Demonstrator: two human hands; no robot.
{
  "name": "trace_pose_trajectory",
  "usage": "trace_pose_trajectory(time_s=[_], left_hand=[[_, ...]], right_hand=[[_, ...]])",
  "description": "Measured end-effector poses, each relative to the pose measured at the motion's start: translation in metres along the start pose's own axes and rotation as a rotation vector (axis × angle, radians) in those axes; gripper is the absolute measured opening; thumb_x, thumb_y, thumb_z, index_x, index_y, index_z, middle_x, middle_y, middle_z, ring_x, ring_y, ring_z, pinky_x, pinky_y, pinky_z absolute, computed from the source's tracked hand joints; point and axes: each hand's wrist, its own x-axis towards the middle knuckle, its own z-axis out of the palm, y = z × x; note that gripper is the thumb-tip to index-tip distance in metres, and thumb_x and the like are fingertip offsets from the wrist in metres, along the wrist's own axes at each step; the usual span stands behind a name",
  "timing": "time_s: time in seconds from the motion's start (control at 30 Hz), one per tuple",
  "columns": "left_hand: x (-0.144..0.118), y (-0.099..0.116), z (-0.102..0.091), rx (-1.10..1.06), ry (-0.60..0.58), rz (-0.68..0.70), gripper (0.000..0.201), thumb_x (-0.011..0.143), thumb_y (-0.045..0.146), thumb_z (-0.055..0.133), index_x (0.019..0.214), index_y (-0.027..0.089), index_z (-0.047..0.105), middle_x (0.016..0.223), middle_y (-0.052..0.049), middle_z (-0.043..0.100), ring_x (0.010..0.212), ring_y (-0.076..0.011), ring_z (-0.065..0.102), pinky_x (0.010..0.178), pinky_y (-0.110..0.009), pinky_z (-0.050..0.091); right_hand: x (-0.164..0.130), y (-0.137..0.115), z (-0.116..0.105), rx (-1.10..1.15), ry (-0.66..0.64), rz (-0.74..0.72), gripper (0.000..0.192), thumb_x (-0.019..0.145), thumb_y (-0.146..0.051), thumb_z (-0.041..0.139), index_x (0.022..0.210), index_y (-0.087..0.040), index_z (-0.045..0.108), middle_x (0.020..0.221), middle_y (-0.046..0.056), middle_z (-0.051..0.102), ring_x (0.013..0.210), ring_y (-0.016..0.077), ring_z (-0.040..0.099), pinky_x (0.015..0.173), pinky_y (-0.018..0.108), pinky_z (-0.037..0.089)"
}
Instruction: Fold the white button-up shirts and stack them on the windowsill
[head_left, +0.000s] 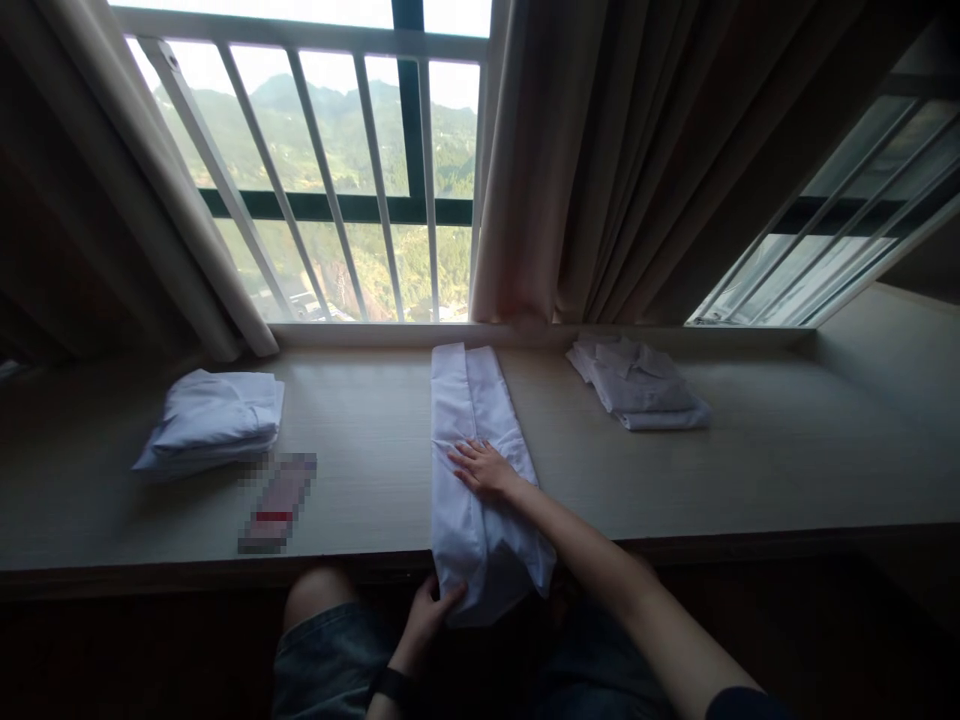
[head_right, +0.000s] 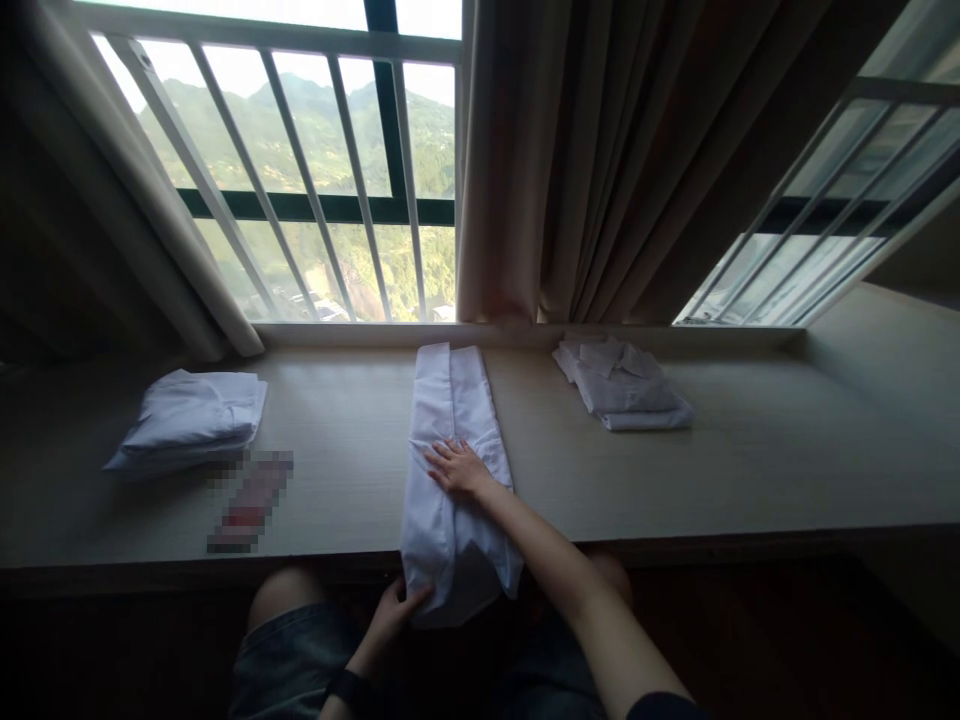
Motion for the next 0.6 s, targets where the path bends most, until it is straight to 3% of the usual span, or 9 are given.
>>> trace_pose_trajectory(time_s=[0.13,0.27,0.37,0.47,0.6], left_hand=[[0.0,-0.018,0.003,-0.088,-0.076,-0.003,0.071,0.05,0.045,0.09,0.108,0.009,0.07,0.107,-0.018,0.074,0.107,-0.0375,0.068,0.097,-0.046,0.053],[-0.012,-0.027,0.008,-0.246,-0.25,-0.077,0.067,0.067,0.045,0.083,0.123,0.013,0.064,0.119,-0.017,0.071,0.113,-0.0333,0.067,0.103,-0.046,0.05],[-0.02,-0.027,0.01,-0.267,-0.18,-0.079,0.066,0.071,0.044,0.081,0.127,0.016,0.061,0.125,-0.016,0.068,0.116,-0.0325,0.066,0.103,-0.047,0.05],[-0.028,-0.022,0.009,-0.215,-0.126,-0.049,0.068,0.066,0.047,0.083,0.123,0.015,0.064,0.123,-0.017,0.069,0.117,-0.0333,0.065,0.103,-0.046,0.05],[-0.044,-0.009,0.005,-0.187,-0.259,-0.142,0.062,0.068,0.055,0.08,0.109,0.01,0.071,0.108,-0.017,0.074,0.111,-0.0328,0.067,0.104,-0.044,0.048]], right_hand=[[-0.008,-0.003,-0.006,-0.008,0.1,0.058,0.05,0.102,-0.043,0.042,0.15,-0.03,0.044,0.159,0.003,0.037,0.152,0.0272,0.021,0.123,0.053,0.017],[-0.022,0.003,-0.007,0.006,-0.035,0.086,0.048,0.103,-0.048,0.037,0.148,-0.033,0.047,0.157,0.0,0.04,0.15,0.027,0.025,0.122,0.053,0.019],[-0.029,0.008,-0.007,0.013,-0.029,0.066,0.054,0.101,-0.05,0.04,0.152,-0.033,0.039,0.16,0.001,0.034,0.15,0.0256,0.026,0.122,0.048,0.022],[-0.029,0.01,-0.007,-0.004,0.054,0.097,0.058,0.1,-0.048,0.045,0.154,-0.033,0.035,0.162,0.001,0.03,0.151,0.0258,0.024,0.122,0.047,0.022],[-0.027,0.01,-0.008,0.001,-0.011,0.152,0.05,0.101,-0.049,0.042,0.149,-0.036,0.045,0.158,-0.001,0.038,0.15,0.0264,0.026,0.122,0.051,0.021]])
